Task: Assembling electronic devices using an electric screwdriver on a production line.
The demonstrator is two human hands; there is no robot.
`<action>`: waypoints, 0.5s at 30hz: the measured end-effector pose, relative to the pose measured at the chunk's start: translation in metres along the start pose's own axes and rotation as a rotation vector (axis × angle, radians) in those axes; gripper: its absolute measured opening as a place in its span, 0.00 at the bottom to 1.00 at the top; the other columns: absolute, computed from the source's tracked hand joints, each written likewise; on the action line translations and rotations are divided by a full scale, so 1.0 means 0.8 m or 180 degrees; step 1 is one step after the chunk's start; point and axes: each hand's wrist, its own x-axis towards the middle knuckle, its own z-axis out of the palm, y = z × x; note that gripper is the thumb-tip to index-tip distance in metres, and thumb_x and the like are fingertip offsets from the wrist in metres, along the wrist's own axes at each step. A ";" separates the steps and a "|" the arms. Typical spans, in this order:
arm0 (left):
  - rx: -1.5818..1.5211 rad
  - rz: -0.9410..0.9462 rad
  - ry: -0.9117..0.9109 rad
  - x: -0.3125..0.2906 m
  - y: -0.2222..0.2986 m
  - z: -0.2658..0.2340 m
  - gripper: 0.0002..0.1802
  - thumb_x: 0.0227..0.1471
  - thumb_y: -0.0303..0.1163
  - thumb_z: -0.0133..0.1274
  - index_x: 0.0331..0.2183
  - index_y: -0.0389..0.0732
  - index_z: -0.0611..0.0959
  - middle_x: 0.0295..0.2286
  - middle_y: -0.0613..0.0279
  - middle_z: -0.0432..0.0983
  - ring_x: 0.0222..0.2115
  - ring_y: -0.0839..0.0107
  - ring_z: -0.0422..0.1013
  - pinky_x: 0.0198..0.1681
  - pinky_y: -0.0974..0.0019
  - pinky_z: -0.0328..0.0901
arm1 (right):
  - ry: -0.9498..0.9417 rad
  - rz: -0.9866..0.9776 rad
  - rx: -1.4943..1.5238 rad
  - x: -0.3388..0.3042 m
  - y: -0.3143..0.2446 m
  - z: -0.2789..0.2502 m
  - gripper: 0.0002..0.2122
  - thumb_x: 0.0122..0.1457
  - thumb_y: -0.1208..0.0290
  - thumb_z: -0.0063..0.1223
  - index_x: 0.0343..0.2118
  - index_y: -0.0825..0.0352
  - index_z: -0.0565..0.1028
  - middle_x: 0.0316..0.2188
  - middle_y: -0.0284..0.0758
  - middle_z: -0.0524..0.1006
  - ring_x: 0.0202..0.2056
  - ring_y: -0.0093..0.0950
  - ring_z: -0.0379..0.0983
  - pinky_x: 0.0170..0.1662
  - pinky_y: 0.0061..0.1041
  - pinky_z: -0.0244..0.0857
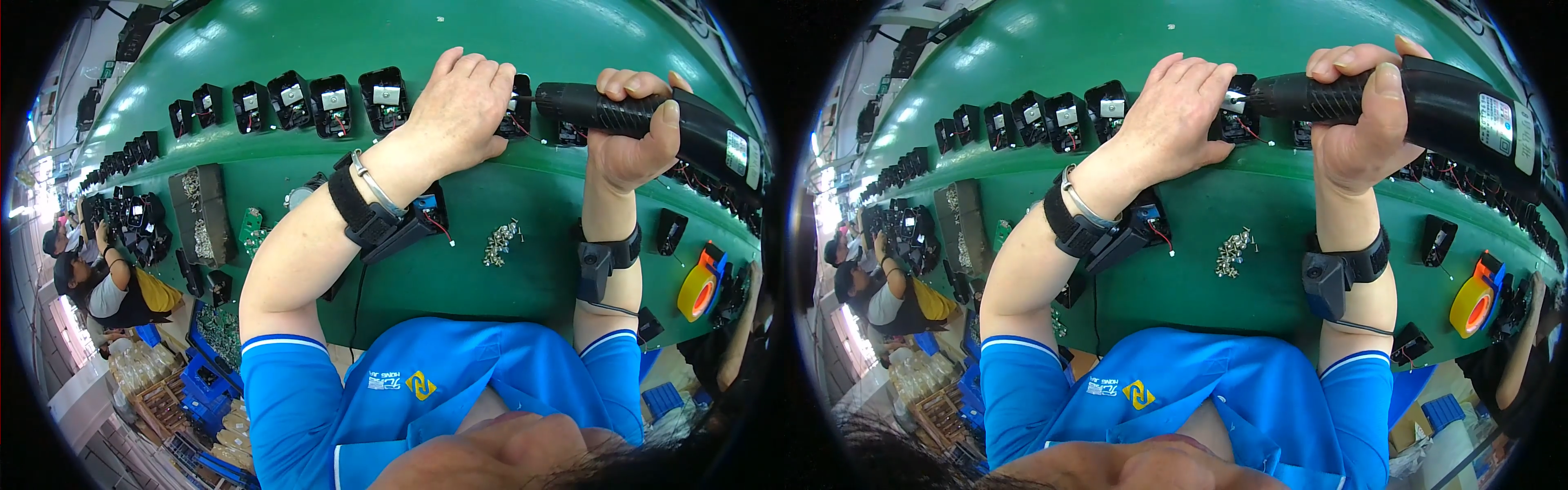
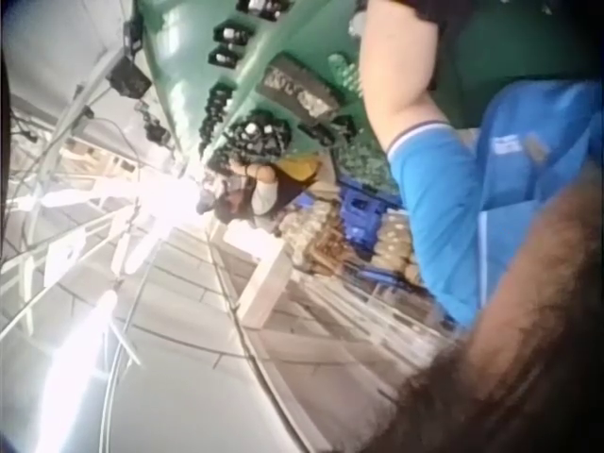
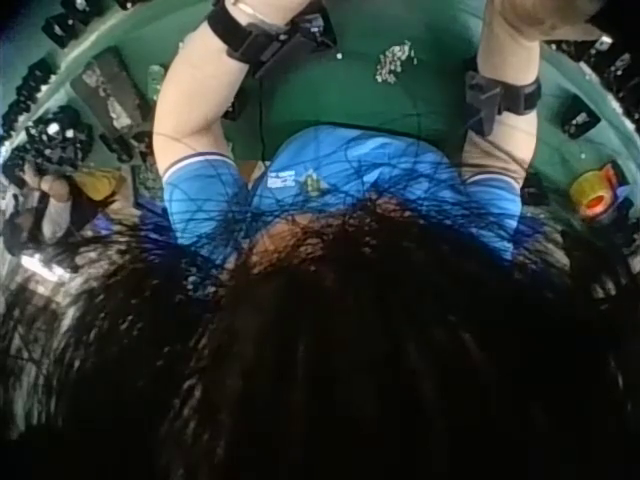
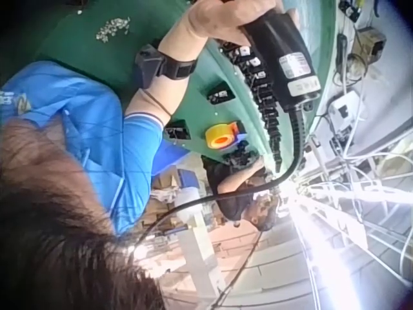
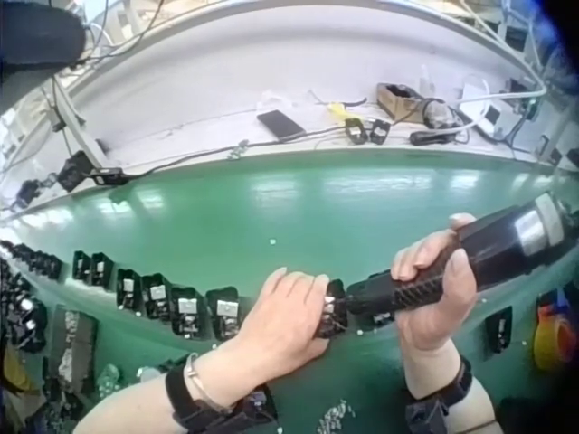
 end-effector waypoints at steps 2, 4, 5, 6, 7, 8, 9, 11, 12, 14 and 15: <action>0.0012 -0.0002 0.0001 0.000 0.000 0.000 0.32 0.20 0.34 0.58 0.33 0.33 0.66 0.28 0.56 0.65 0.35 0.64 0.60 0.44 0.62 0.50 | -0.0002 0.0000 0.0027 0.000 0.000 0.001 0.15 0.44 0.64 0.39 0.35 0.65 0.59 0.18 0.33 0.67 0.20 0.25 0.60 0.26 0.28 0.53; 0.0015 -0.0008 -0.0004 -0.001 -0.001 -0.001 0.33 0.20 0.34 0.58 0.33 0.33 0.66 0.28 0.56 0.65 0.35 0.64 0.60 0.44 0.61 0.50 | -0.0009 0.0001 0.0017 0.001 0.001 0.002 0.15 0.44 0.64 0.39 0.35 0.65 0.59 0.18 0.33 0.67 0.20 0.25 0.60 0.26 0.28 0.53; 0.0016 -0.0011 -0.0004 -0.001 -0.001 -0.001 0.33 0.20 0.34 0.58 0.33 0.33 0.66 0.28 0.56 0.65 0.35 0.64 0.60 0.44 0.61 0.50 | -0.0016 0.0002 0.0007 0.001 0.001 0.003 0.15 0.44 0.65 0.39 0.35 0.65 0.59 0.18 0.33 0.67 0.20 0.25 0.60 0.26 0.28 0.53; 0.0025 -0.0032 -0.0029 -0.002 -0.002 -0.002 0.33 0.20 0.34 0.58 0.34 0.33 0.65 0.28 0.56 0.65 0.36 0.64 0.60 0.44 0.61 0.50 | -0.0018 0.0005 0.0010 0.000 0.002 0.004 0.15 0.44 0.65 0.39 0.35 0.65 0.59 0.18 0.33 0.67 0.20 0.25 0.60 0.26 0.28 0.53; 0.0030 -0.0047 -0.0052 -0.002 -0.002 -0.002 0.33 0.20 0.35 0.58 0.34 0.33 0.65 0.28 0.56 0.65 0.36 0.64 0.60 0.44 0.61 0.49 | -0.0028 -0.0010 0.0012 -0.001 0.002 0.004 0.15 0.44 0.65 0.39 0.35 0.65 0.59 0.18 0.33 0.67 0.20 0.25 0.60 0.26 0.28 0.53; 0.0029 -0.0045 -0.0049 -0.003 -0.002 -0.002 0.33 0.20 0.35 0.58 0.34 0.33 0.65 0.28 0.56 0.65 0.36 0.64 0.60 0.44 0.61 0.49 | -0.0038 -0.0024 0.0014 -0.001 0.003 0.004 0.15 0.45 0.65 0.39 0.35 0.65 0.59 0.18 0.33 0.67 0.20 0.25 0.60 0.25 0.28 0.53; 0.0011 -0.0039 -0.0045 -0.003 -0.002 -0.003 0.33 0.20 0.35 0.58 0.34 0.33 0.65 0.28 0.56 0.65 0.36 0.64 0.60 0.44 0.61 0.49 | -0.0039 -0.0026 0.0012 -0.002 0.002 0.005 0.15 0.45 0.65 0.39 0.35 0.65 0.59 0.18 0.33 0.67 0.20 0.25 0.60 0.25 0.28 0.53; -0.0003 -0.0044 -0.0048 -0.005 -0.003 -0.004 0.33 0.21 0.35 0.58 0.34 0.33 0.65 0.28 0.56 0.65 0.36 0.64 0.60 0.45 0.61 0.49 | -0.0002 0.0027 0.0056 -0.003 0.002 0.005 0.14 0.45 0.65 0.39 0.35 0.65 0.60 0.18 0.33 0.67 0.20 0.25 0.60 0.25 0.28 0.53; 0.0004 -0.0050 -0.0053 -0.006 -0.003 -0.004 0.33 0.21 0.35 0.58 0.34 0.33 0.65 0.28 0.56 0.65 0.36 0.64 0.60 0.45 0.61 0.49 | -0.0003 0.0032 0.0059 -0.003 0.003 0.006 0.14 0.45 0.65 0.39 0.35 0.65 0.60 0.18 0.33 0.67 0.20 0.25 0.60 0.25 0.28 0.53; 0.0011 -0.0054 -0.0055 -0.007 -0.004 -0.005 0.33 0.20 0.35 0.58 0.34 0.33 0.65 0.28 0.56 0.65 0.36 0.64 0.60 0.45 0.61 0.49 | -0.0066 -0.0018 0.0080 -0.004 0.006 0.008 0.14 0.45 0.65 0.39 0.36 0.65 0.60 0.18 0.33 0.67 0.20 0.25 0.60 0.25 0.28 0.53; 0.0008 -0.0067 -0.0075 -0.007 -0.004 -0.005 0.33 0.20 0.35 0.58 0.34 0.33 0.65 0.28 0.56 0.65 0.36 0.64 0.60 0.45 0.61 0.49 | -0.0067 -0.0016 0.0080 -0.004 0.006 0.008 0.14 0.45 0.65 0.39 0.36 0.65 0.60 0.18 0.33 0.67 0.20 0.25 0.60 0.25 0.28 0.53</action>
